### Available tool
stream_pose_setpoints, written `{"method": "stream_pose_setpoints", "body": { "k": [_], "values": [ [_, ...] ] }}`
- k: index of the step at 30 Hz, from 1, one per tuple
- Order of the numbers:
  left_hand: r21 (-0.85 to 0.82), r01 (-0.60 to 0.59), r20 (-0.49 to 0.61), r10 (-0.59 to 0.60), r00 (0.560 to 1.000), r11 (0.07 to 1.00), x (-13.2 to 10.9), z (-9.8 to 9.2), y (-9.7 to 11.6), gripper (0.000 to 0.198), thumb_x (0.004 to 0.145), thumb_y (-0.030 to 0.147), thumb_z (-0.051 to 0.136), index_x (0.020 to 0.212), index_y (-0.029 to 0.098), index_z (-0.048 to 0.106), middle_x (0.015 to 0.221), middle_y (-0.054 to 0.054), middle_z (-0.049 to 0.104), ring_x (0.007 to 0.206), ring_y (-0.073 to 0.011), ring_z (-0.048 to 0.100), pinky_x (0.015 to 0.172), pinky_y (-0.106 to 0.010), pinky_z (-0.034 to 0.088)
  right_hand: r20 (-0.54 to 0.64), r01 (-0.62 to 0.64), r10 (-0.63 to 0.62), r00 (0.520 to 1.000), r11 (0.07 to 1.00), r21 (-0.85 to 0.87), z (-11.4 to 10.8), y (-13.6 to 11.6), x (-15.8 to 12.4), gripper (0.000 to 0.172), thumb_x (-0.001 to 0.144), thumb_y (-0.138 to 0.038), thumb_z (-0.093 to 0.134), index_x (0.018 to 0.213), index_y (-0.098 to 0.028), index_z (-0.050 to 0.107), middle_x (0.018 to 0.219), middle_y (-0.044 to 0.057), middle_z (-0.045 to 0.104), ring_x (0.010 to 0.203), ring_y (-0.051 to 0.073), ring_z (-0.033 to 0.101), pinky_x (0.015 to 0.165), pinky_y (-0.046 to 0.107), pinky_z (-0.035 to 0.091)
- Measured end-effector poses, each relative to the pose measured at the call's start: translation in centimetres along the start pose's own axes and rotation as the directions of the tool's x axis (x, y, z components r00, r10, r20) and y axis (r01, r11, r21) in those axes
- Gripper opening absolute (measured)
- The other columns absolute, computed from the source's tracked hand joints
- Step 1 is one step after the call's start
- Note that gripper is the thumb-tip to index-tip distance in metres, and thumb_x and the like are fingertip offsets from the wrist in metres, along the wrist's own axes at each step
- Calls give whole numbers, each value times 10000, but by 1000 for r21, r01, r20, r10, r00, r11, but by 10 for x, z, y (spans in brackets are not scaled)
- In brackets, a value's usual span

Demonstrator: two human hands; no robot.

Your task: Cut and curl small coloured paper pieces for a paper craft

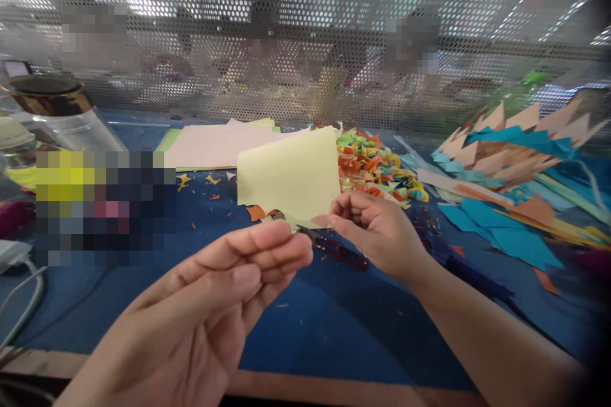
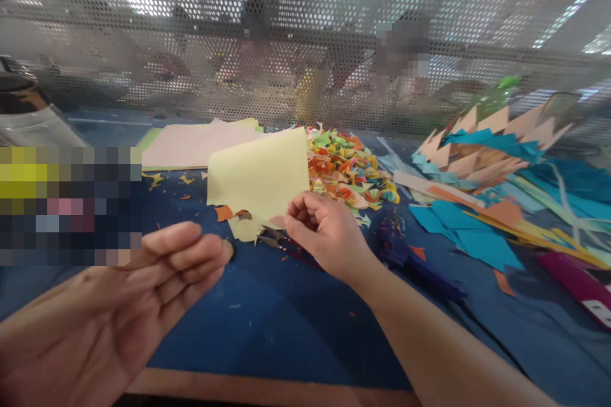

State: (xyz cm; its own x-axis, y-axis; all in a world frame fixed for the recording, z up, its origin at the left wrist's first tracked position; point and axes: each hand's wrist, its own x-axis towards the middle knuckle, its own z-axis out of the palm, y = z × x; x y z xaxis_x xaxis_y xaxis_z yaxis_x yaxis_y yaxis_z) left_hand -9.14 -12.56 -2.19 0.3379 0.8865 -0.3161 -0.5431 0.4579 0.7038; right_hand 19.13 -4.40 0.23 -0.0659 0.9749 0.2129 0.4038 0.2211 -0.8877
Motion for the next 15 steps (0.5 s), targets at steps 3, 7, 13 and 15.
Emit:
{"method": "stream_pose_setpoints", "body": {
  "k": [3,7,13,15],
  "values": [
    [-6,19,-6,-19,1000,1000,17,59,39,232,902,233,730,1114,196,816,1245,-98,785,1323,-283,665,1198,-377,494,0,-2,2,1000,1000,0,0,-1,1,268,858,-410,750,754,-201,619,620,-24,557,519,99,467,469,235,381],
    [-4,52,-8,-52,999,999,19,80,48,184,862,218,760,1031,187,827,1177,-88,806,1285,-275,690,1219,-390,470,-5,-3,3,1000,1000,-8,0,-2,1,277,848,-424,758,748,-205,621,612,-22,557,513,102,464,468,235,378],
    [42,24,-17,-23,1000,999,17,72,39,159,782,163,862,924,207,805,983,-27,808,1034,-169,764,942,-215,584,-6,-6,6,1000,1000,-11,0,-1,1,275,840,-429,759,753,-206,623,618,-22,556,524,108,479,487,239,401],
    [40,31,6,-31,999,999,15,73,37,149,757,178,901,805,200,762,787,16,754,843,-121,763,815,-172,578,-5,-11,11,1000,1000,-17,0,-1,0,283,848,-434,759,754,-205,622,622,-20,560,523,107,482,487,239,405]
  ]
}}
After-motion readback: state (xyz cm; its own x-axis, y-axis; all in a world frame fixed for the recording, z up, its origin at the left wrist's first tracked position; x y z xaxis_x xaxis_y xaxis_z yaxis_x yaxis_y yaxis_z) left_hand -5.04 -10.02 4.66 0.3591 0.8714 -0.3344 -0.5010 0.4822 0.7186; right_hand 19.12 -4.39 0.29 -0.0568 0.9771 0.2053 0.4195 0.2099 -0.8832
